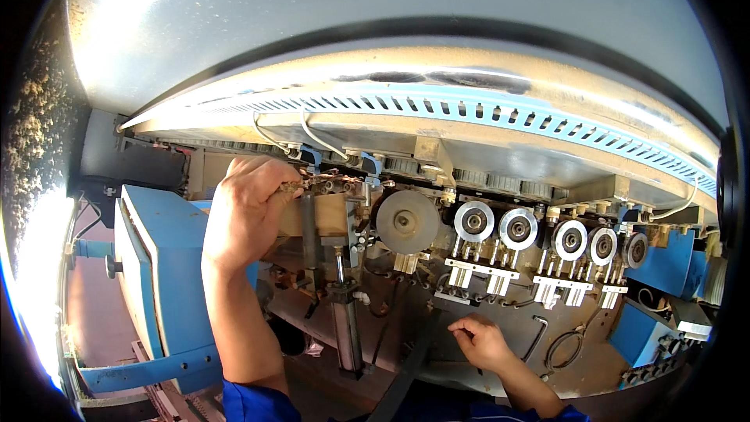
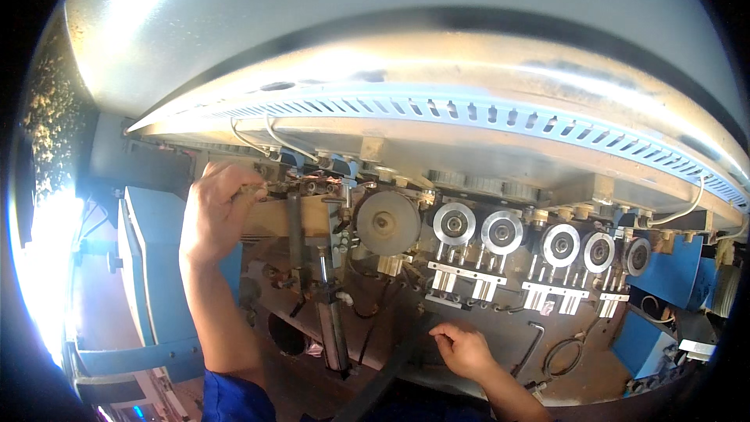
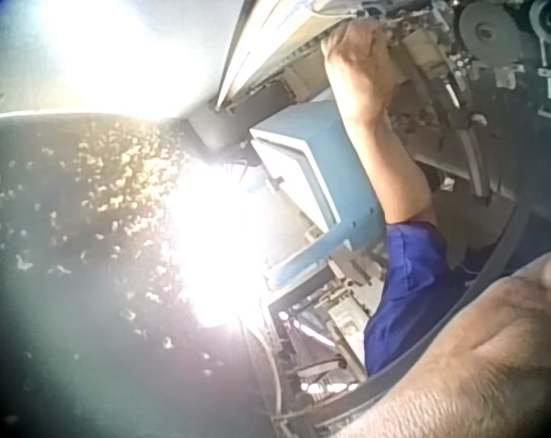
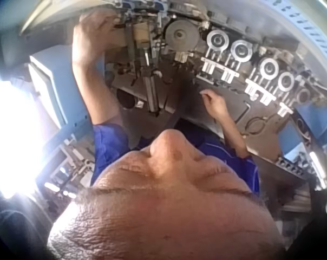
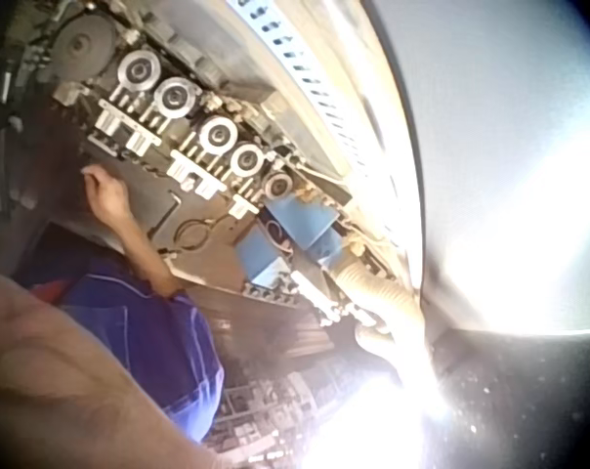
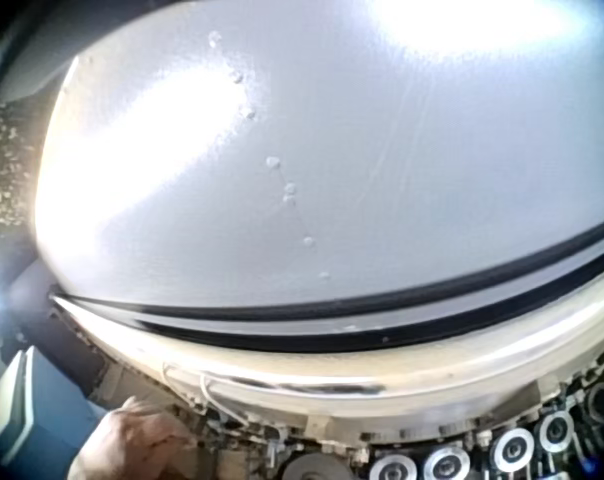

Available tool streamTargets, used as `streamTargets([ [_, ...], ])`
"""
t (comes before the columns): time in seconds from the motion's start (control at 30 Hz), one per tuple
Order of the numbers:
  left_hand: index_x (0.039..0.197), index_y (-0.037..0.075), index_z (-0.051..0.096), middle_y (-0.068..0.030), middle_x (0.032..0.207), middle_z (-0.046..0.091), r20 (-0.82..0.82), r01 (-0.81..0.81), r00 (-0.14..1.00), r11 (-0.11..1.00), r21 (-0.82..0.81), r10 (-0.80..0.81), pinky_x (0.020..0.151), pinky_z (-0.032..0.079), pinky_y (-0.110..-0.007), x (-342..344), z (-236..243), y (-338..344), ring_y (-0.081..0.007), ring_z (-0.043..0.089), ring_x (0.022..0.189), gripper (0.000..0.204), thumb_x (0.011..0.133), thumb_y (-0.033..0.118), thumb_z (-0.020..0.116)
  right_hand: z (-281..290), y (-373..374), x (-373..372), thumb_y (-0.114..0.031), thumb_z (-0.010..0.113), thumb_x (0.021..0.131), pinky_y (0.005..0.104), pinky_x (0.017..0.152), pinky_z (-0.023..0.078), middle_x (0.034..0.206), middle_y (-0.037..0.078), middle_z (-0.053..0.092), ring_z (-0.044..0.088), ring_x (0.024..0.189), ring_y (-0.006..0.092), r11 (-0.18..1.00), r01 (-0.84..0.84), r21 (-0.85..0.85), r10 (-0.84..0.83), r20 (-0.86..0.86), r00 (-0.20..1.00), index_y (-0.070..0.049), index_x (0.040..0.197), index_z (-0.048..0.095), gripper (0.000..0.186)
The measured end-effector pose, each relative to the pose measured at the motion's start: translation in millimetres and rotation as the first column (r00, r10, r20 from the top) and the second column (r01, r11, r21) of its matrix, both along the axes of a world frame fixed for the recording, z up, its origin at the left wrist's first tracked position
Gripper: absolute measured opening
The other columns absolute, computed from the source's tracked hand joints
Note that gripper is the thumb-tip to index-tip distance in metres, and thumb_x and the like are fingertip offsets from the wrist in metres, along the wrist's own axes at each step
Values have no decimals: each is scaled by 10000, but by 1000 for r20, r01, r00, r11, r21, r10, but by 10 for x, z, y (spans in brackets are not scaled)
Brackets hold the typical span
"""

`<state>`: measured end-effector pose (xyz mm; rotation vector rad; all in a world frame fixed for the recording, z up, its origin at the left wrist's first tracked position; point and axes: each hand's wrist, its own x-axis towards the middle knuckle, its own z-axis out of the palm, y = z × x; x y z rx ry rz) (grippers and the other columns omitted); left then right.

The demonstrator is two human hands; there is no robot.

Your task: The person adjusts components on a woodworking machine using an Allen key, then picks up and stacks long wooden planks on the floor. The person returns to the machine to continue adjustments.

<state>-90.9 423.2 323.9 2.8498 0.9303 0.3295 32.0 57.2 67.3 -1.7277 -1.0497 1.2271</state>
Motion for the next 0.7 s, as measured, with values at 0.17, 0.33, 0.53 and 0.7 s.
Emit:
streamTargets([
  [0.17,933,26,699,-131,890,717,-91,-54,995,991,-119,43,830,523,-407,109,137,166,-351,670,866,127,826,35,768,11,7,21,-112,685,946,385,678,561,907,122,711,699,748,295,1000,-6,-10,6,-1,1000,-88,1049,736,118],
  [0.33,951,24,721,-115,852,710,-81,-8,997,964,-267,-15,704,523,-354,213,149,352,-231,674,762,130,834,38,775,-7,7,49,-170,660,968,451,722,585,920,128,752,727,802,362,999,-9,-33,9,4,1000,-143,1094,721,143],
  [0.53,962,39,743,-67,832,714,-182,-58,983,903,-426,-23,710,522,-335,379,153,543,-164,657,753,140,828,53,781,-27,16,20,-173,656,971,467,722,581,897,140,743,723,813,377,1000,15,-21,-15,6,1000,-152,1080,721,129],
  [0.7,972,41,736,-75,851,713,-132,-23,991,911,-412,-34,736,527,-340,273,30,538,-180,669,791,137,841,61,773,-41,26,29,-161,662,964,463,730,581,933,139,743,722,828,372,998,16,-57,-15,16,1000,-146,1074,722,126],
])
